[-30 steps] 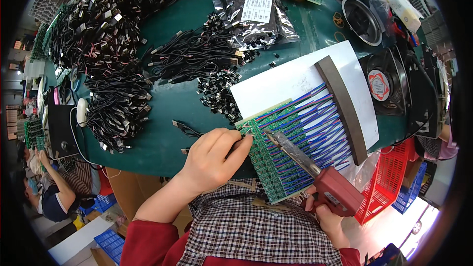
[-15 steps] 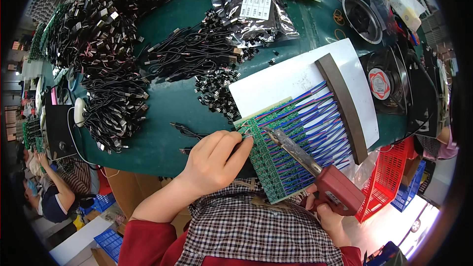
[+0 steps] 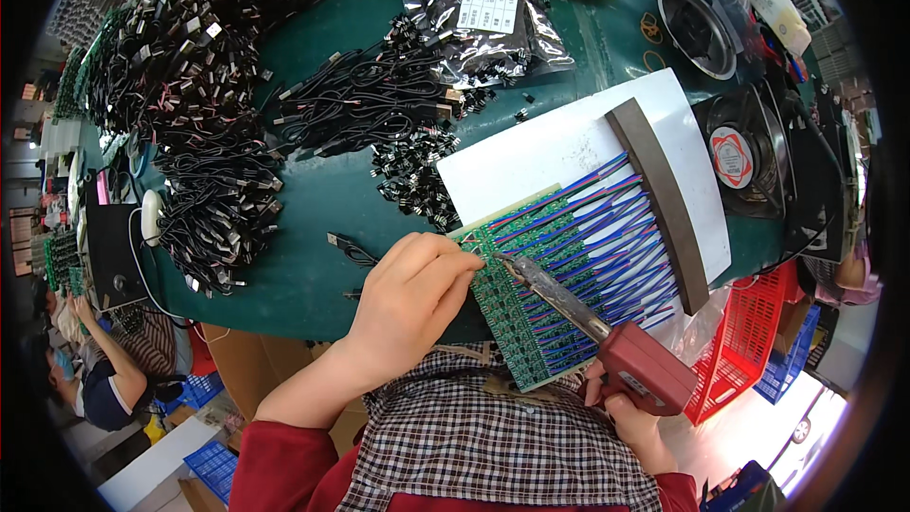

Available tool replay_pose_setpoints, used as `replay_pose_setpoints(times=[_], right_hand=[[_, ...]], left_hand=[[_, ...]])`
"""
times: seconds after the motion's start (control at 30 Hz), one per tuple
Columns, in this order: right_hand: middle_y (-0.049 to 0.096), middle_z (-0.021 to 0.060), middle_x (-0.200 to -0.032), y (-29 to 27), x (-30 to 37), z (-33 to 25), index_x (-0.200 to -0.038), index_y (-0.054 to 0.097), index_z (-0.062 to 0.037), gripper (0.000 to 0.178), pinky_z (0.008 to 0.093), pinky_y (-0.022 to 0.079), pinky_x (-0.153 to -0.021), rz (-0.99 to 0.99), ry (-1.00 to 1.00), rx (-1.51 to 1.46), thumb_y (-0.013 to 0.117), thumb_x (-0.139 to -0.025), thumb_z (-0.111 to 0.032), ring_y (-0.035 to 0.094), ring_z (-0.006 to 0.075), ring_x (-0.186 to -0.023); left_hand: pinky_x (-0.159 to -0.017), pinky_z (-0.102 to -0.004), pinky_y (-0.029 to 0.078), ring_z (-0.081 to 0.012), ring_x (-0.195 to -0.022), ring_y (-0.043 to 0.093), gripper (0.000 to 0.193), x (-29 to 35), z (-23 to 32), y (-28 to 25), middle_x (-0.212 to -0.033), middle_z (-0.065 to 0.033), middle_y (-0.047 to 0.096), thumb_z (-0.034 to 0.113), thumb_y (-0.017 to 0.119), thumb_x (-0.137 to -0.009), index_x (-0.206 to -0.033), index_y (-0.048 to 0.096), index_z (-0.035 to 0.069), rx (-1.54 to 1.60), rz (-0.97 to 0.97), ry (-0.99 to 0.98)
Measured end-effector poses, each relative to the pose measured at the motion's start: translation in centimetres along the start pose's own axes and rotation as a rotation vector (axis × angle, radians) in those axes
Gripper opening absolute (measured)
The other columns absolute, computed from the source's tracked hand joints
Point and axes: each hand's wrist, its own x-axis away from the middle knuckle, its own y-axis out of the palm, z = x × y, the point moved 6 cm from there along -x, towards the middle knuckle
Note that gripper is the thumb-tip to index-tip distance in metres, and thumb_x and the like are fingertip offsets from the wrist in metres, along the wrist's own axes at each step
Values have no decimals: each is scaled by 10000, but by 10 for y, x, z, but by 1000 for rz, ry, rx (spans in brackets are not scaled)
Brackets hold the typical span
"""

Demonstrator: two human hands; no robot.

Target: The person solders small electronic components onto a circuit board panel using a soldering tool, then attaches wires from USB cables to the board by soldering them into place.

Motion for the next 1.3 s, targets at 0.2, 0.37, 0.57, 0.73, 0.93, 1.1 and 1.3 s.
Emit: replay_pose_setpoints(times=[0.2, 0.37, 0.57, 0.73, 0.93, 1.1, 1.3], right_hand=[[608, 91, -857, -4, -1, 2, -1095, 516, 57, 490, 230, 460, -554, 49, 6, -62, 698, -727, -210, 578, 128, -635], [633, 113, -864, -5, -1, 3, -1147, 502, 83, 535, 218, 494, -567, 57, 45, -115, 703, -664, -25, 607, 123, -657], [646, 112, -889, -17, 14, 23, -1060, 586, 34, 468, 269, 519, -638, 99, -85, 359, 721, -614, -15, 643, 170, -711], [653, 116, -920, -23, 18, 33, -1011, 626, 9, 455, 308, 524, -708, 147, -58, 415, 741, -573, -38, 658, 234, -771], [655, 110, -923, -20, 16, 28, -1009, 629, 6, 439, 294, 524, -701, 116, -75, 478, 736, -585, -36, 660, 222, -770], [655, 85, -830, -12, 10, 9, -966, 625, 15, 351, 248, 511, -633, 198, -22, 378, 679, -620, 26, 650, 157, -714], [647, 60, -766, -12, 9, 6, -951, 619, 15, 334, 205, 487, -580, 254, 53, 175, 645, -623, 72, 628, 98, -681]], left_hand=[[-633, -332, 462, -245, -723, 556, 173, -1, 2, 3, -821, -80, 554, -49, 639, -723, -882, 601, 7, -6, 21, 3], [-592, -324, 454, -234, -692, 545, 221, 4, 7, 6, -809, -81, 543, -67, 653, -675, -884, 603, -14, -133, 64, 77], [-571, -312, 447, -223, -663, 532, 263, 5, 8, 5, -796, -85, 529, -80, 658, -645, -899, 606, -36, -151, 96, 131], [-570, -308, 449, -222, -662, 534, 259, 6, 9, 6, -799, -88, 531, -82, 659, -640, -891, 604, -43, -161, 103, 141], [-549, -303, 430, -221, -647, 531, 211, 5, 9, 6, -773, -82, 553, -86, 671, -649, -840, 633, -4, -153, 144, 94], [-558, -306, 437, -221, -655, 532, 236, 5, 9, 6, -784, -83, 539, -83, 666, -641, -864, 619, -20, -166, 121, 123], [-578, -312, 448, -225, -671, 534, 264, 6, 10, 7, -795, -85, 524, -74, 659, -639, -893, 600, -30, -182, 99, 142]])
